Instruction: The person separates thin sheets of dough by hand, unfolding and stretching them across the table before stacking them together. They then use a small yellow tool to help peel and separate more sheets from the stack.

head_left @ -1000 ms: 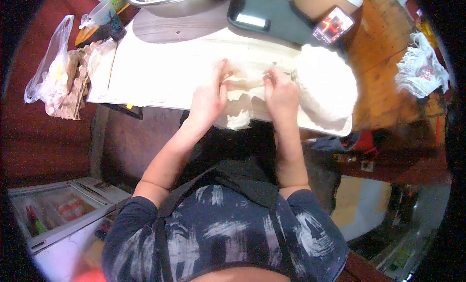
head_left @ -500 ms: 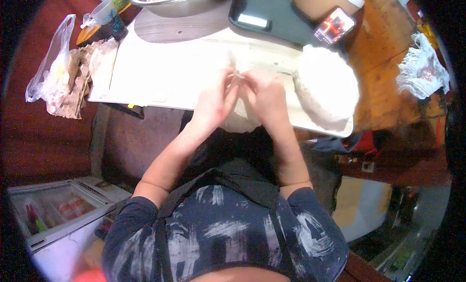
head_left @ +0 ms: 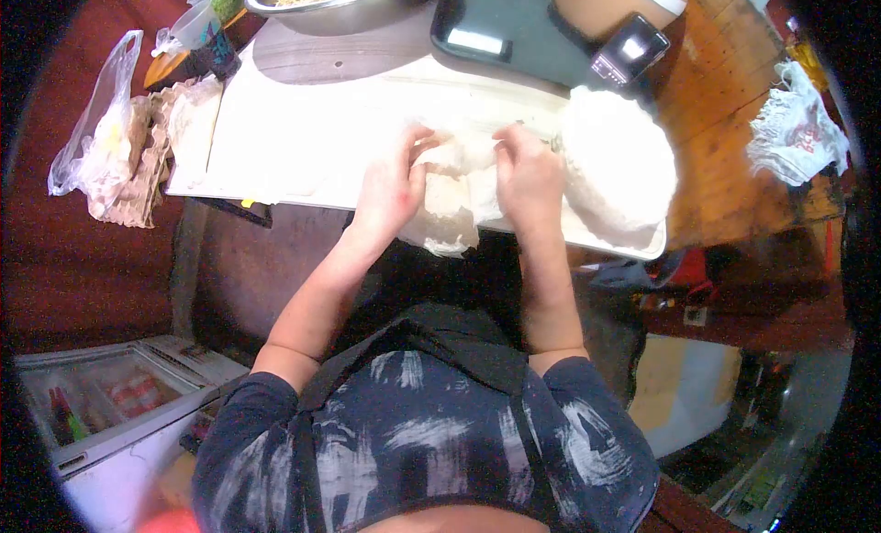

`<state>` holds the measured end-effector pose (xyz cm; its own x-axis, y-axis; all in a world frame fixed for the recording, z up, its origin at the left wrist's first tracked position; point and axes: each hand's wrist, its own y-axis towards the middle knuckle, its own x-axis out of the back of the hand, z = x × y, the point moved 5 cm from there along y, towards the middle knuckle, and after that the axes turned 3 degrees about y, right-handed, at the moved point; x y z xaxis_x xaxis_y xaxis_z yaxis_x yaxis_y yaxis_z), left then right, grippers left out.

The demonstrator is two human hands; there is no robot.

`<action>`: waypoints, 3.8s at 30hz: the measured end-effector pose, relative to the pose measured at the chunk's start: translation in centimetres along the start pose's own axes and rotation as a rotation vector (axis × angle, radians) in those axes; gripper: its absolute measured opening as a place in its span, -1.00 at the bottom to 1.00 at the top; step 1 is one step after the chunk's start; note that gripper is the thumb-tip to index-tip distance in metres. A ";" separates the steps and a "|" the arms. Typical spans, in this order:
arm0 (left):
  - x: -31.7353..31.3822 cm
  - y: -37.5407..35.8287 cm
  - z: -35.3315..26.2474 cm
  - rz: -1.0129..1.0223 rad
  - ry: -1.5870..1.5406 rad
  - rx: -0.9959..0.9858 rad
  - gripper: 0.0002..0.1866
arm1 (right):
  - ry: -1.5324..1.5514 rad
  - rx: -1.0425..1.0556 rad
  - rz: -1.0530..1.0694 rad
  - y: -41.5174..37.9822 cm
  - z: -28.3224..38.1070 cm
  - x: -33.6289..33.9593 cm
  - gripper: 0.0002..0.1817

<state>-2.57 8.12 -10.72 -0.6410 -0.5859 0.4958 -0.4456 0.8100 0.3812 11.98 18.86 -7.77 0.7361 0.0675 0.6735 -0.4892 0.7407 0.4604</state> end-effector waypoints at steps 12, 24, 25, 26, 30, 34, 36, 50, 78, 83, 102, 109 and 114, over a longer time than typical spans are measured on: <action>0.8 1.8 -6.4 0.108 -0.179 -0.024 -0.55 | -0.063 0.358 -0.198 2.3 5.8 3.9 -0.84; 2.7 0.7 -2.1 -0.026 -0.229 0.000 -0.48 | -0.337 0.643 -0.133 0.4 10.4 -0.5 -0.84; 2.2 0.4 0.0 0.028 0.045 0.121 -0.50 | -0.338 0.640 -0.052 -0.2 9.5 -2.8 -0.85; 1.8 0.1 1.4 0.024 0.049 0.126 -0.50 | -0.340 0.638 0.030 -0.5 8.9 -4.3 -0.87; 2.7 -0.3 0.9 -0.070 0.120 0.063 -0.52 | -0.245 0.654 0.035 -1.0 8.8 -5.1 -0.88; 3.5 -0.1 0.1 -0.073 0.168 0.149 -0.48 | -0.257 0.587 -0.060 -0.3 8.2 -5.2 -0.87; 3.6 -0.1 0.1 -0.074 0.212 0.113 -0.47 | -0.227 0.575 -0.076 -0.4 7.9 -5.5 -0.88; 3.6 0.4 3.3 -0.104 0.071 0.109 -0.40 | -0.163 0.377 -0.165 0.2 5.9 -4.6 -0.83; 4.6 0.3 3.6 -0.053 0.086 0.241 -0.54 | -0.082 0.283 -0.115 1.4 4.4 -4.1 -0.91; 4.6 0.3 3.8 -0.082 0.015 0.214 -0.59 | -0.090 0.258 -0.056 1.5 3.9 -4.1 -0.88; 4.8 0.3 2.4 -0.029 0.120 0.115 -0.55 | 0.058 0.480 0.139 0.4 8.0 -5.4 -0.91; 4.5 0.5 0.4 -0.103 0.216 0.107 -0.68 | 0.020 0.378 0.131 0.0 8.0 -6.1 -0.79; 4.5 0.5 0.0 -0.072 0.311 0.157 -0.67 | -0.004 0.469 0.059 0.4 7.3 -6.2 -0.78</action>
<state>-5.71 5.88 -8.25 -0.3943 -0.6008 0.6954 -0.5884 0.7463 0.3111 3.82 13.84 -7.51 0.6993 0.0971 0.7082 -0.6893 0.3539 0.6322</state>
